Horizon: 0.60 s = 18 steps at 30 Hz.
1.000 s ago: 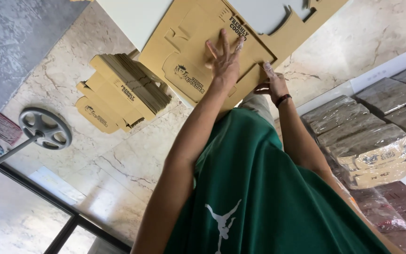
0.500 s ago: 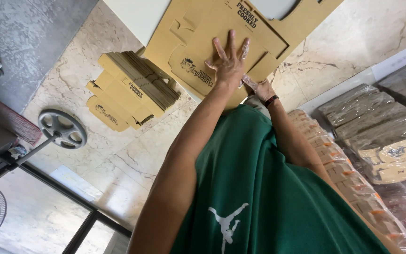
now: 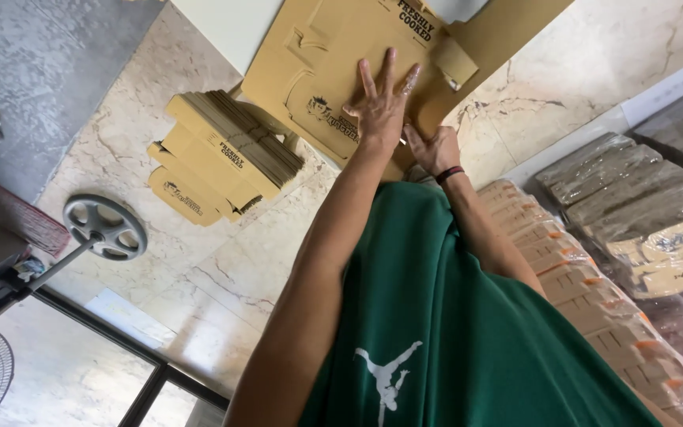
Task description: The person repeatedly cuts flat cardboard sheets on a table using a handheld utility knife. They align the knife along pre-scored lines and slice through the material, then lift and move the cut pieces to the floor or a side pile. The process is repeated for multiple sheets.
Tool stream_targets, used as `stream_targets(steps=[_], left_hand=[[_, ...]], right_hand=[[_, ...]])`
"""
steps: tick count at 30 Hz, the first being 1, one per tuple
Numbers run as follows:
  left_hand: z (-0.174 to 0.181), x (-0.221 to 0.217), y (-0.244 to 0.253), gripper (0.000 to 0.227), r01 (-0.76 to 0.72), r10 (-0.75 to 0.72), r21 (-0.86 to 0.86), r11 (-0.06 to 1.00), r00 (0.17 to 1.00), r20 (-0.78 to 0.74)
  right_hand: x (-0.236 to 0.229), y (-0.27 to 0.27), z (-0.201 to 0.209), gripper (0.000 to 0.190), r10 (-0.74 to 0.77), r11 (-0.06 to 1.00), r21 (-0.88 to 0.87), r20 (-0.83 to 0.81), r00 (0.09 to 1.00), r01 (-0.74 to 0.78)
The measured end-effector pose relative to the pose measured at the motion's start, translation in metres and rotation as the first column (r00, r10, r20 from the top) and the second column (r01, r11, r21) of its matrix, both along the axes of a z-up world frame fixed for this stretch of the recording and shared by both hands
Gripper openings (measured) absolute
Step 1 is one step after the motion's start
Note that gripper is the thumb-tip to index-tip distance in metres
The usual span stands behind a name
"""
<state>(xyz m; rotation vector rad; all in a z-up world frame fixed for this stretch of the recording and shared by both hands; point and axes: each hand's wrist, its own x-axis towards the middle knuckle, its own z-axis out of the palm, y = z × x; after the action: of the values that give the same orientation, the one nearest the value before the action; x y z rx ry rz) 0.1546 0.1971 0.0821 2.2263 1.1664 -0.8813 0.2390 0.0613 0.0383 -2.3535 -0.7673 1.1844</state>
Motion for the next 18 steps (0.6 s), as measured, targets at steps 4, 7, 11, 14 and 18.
stream_targets(steps=[4,7,11,14,18], left_hand=[[-0.012,0.000,0.004,0.130,0.104,-0.098,0.083,0.991,0.992,-0.074],[0.012,-0.005,0.000,0.133,0.057,-0.056,0.015,0.998,0.997,-0.052],[0.018,-0.003,0.013,0.117,-0.119,0.130,-0.090,0.989,0.984,0.123],[-0.047,-0.021,0.004,0.087,-0.030,0.021,0.047,0.998,0.983,0.183],[-0.054,-0.040,0.009,0.067,-0.041,0.013,0.132,0.990,0.978,0.207]], right_hand=[[-0.001,0.014,0.051,0.023,0.020,0.852,0.483,-0.415,0.909,0.202],[-0.001,0.002,0.069,0.031,0.044,0.831,0.515,-0.440,0.897,0.212],[0.009,-0.001,0.035,0.025,0.008,0.886,0.411,-0.477,0.879,0.216],[0.008,-0.031,-0.059,0.048,-0.045,0.844,0.340,-0.726,0.687,0.414],[0.018,-0.026,-0.034,0.036,-0.120,0.967,0.117,-0.572,0.812,0.226]])
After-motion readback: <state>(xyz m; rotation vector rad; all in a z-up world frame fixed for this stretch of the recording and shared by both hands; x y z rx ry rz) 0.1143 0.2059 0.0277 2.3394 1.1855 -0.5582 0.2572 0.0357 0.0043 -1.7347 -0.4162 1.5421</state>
